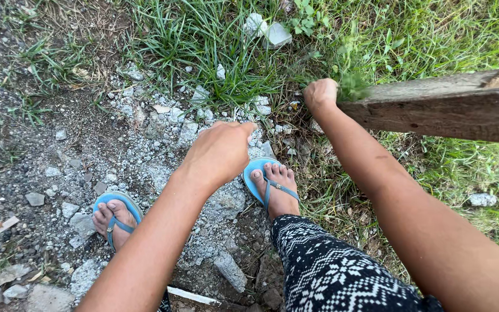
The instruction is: The person clears grass and weeds from the ground next to a wooden post by pulling them out by hand.
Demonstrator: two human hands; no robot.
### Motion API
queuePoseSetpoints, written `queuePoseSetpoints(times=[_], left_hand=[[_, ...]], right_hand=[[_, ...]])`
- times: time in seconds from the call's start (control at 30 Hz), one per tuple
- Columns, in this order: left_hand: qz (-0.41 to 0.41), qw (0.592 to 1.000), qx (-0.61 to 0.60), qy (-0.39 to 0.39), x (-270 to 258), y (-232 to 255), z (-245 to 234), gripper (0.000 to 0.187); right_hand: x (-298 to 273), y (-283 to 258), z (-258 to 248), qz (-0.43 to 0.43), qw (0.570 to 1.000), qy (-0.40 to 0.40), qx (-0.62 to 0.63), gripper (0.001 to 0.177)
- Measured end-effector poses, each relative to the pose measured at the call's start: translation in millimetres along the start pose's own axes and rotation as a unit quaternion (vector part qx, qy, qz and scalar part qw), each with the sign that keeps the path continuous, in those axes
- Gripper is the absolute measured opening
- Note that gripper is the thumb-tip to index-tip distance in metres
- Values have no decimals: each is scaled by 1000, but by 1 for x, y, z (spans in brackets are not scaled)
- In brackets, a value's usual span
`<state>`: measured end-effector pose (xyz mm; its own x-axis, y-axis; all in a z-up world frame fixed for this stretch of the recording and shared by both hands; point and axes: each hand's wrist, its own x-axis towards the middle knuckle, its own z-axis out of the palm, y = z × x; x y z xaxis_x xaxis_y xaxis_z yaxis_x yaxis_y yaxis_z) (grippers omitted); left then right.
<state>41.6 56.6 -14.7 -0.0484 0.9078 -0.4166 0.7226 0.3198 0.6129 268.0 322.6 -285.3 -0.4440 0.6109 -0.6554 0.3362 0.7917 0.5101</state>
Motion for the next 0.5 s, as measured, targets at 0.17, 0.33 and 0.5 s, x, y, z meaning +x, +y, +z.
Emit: queuePoseSetpoints(times=[0.17,0.33,0.5], left_hand=[[-1,1000,6,-1,-4,-3,-3,45],[-6,1000,8,-10,-3,-3,-8,47],[-6,1000,9,0,-2,-3,-10,50]], right_hand=[[-7,6,-4,15,995,-10,98,25],[-5,13,-4,73,978,-16,193,25],[-21,16,-16,96,962,-19,257,27]])
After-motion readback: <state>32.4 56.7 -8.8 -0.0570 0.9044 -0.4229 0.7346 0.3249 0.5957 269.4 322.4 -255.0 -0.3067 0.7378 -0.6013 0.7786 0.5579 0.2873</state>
